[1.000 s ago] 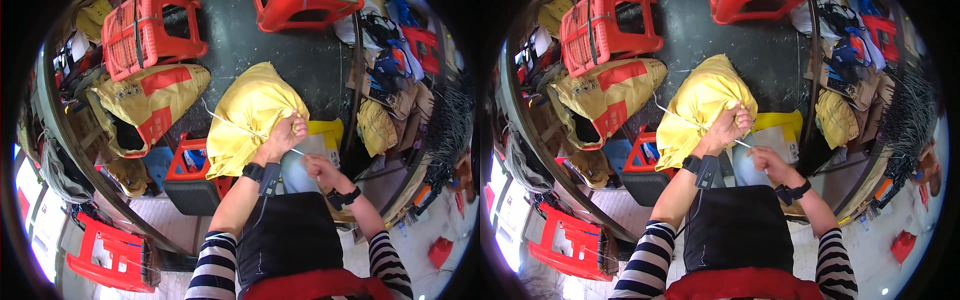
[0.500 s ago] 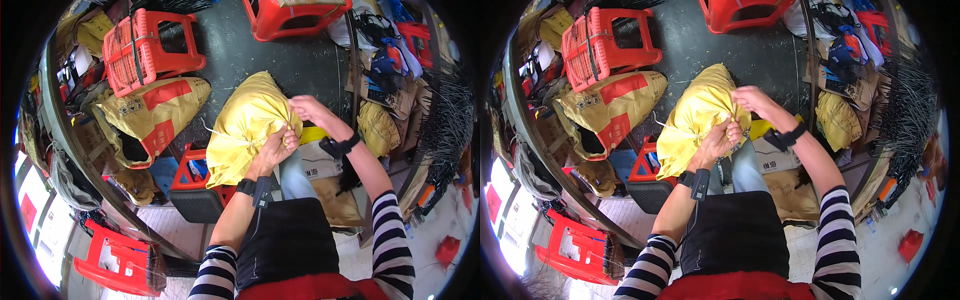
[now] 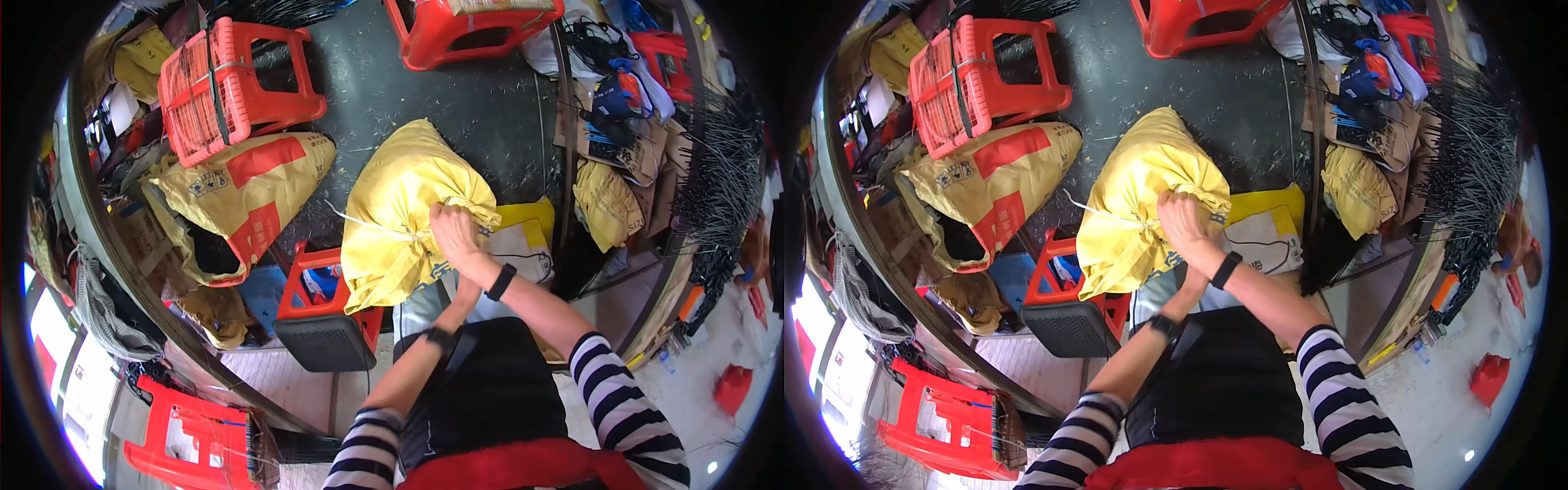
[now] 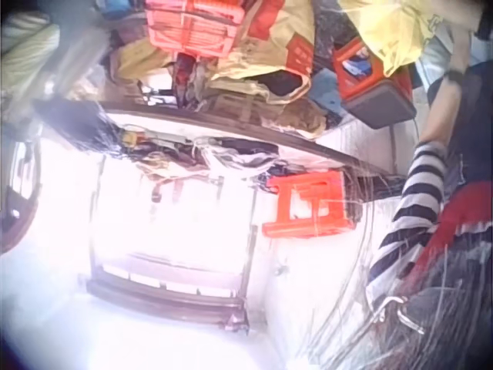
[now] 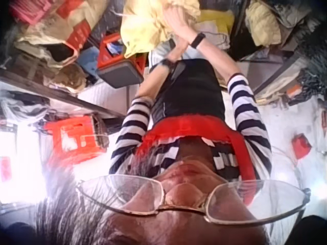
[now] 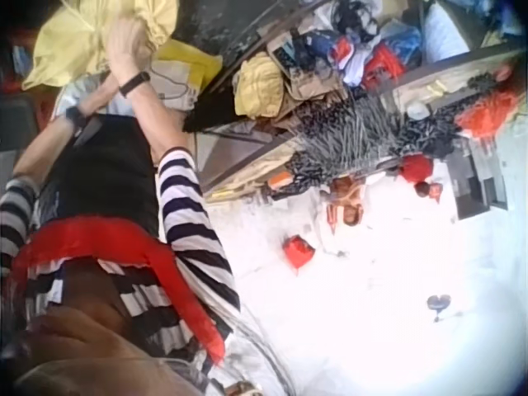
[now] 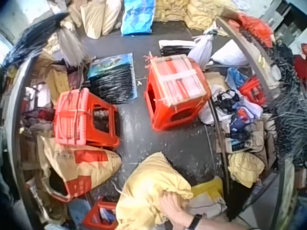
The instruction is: Packing black industrial rods into yellow bags and organizing the bags in a warehouse setting.
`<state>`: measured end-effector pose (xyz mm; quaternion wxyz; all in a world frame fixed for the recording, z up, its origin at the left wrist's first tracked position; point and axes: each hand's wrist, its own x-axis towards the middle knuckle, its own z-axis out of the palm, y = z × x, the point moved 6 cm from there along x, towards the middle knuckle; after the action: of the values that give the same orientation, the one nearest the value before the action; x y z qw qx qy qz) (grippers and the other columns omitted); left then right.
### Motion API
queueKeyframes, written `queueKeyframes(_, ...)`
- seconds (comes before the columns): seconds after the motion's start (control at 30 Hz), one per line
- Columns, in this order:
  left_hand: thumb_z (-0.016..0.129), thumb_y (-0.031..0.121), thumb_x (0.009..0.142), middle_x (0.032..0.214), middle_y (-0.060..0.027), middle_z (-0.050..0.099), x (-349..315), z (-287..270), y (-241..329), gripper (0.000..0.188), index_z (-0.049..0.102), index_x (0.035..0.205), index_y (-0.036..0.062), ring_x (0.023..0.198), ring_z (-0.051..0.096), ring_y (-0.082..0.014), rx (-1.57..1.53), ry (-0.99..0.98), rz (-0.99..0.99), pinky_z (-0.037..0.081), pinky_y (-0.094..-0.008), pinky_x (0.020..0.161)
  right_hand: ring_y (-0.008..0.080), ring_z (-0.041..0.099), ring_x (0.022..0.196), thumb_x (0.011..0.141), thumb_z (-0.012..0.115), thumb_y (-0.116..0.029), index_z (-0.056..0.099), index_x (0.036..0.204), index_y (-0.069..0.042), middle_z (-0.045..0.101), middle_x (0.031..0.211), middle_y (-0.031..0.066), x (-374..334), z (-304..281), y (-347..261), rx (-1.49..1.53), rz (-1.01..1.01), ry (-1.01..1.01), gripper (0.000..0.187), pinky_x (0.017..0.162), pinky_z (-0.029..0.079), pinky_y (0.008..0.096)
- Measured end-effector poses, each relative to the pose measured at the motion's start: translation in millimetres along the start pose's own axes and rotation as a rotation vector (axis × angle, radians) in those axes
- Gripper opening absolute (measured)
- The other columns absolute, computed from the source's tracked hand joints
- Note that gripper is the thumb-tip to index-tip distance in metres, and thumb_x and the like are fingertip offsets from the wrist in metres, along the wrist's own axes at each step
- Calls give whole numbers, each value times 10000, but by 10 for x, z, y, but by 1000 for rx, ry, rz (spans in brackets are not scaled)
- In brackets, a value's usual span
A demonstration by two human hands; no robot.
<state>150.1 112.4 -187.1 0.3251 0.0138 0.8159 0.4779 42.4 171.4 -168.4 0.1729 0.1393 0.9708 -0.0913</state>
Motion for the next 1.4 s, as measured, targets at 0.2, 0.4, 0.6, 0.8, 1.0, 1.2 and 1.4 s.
queueKeyframes(0.2,529,107,909,828,-112,593,291,-1239,1012,156,625,935,-13,799,565,-222,83,-117,-61,473,-325,715,274,625,724,822,537,-94,552,959,-24,614,716,117,-242,-199,176,335,194,54,155,618,490,409)
queueKeyframes(0.4,672,70,734,914,-144,603,1246,-181,1599,176,616,892,16,885,587,-352,676,-490,691,500,-404,807,346,619,835,780,529,-29,591,992,-50,650,912,155,-374,-20,146,802,299,212,221,685,479,465)
queueKeyframes(0.6,698,320,830,702,-126,634,1868,-257,1397,339,645,828,-15,620,591,-276,747,-675,320,475,-380,621,301,548,876,772,581,-34,606,869,-29,524,877,122,-445,-514,456,530,137,213,100,720,464,396)
queueKeyframes(0.8,686,393,847,635,-121,630,1878,-370,1283,406,649,845,-12,564,566,-184,509,-568,57,435,-363,566,293,553,935,811,617,-15,611,878,10,550,996,121,-376,-462,717,1223,150,309,72,788,447,384)
queueKeyframes(1.0,638,389,850,774,-136,607,1949,-174,1561,375,614,810,16,770,585,-330,761,-557,697,465,-432,709,324,546,938,862,554,-54,572,939,13,565,983,152,-191,-370,578,1196,31,320,104,802,437,404)
queueKeyframes(1.2,602,376,864,870,-102,618,1962,10,1516,344,646,851,35,924,608,-295,1004,-608,834,472,-424,811,391,554,861,895,489,-34,539,1000,5,556,936,189,-83,-280,266,1217,478,316,122,737,442,433)
queueKeyframes(1.4,561,390,902,832,-162,586,2072,-42,1389,408,571,775,3,784,612,-381,969,-583,830,491,-465,672,350,600,735,798,555,-1,546,909,-20,553,907,163,-193,-266,-44,999,526,294,113,656,484,448)
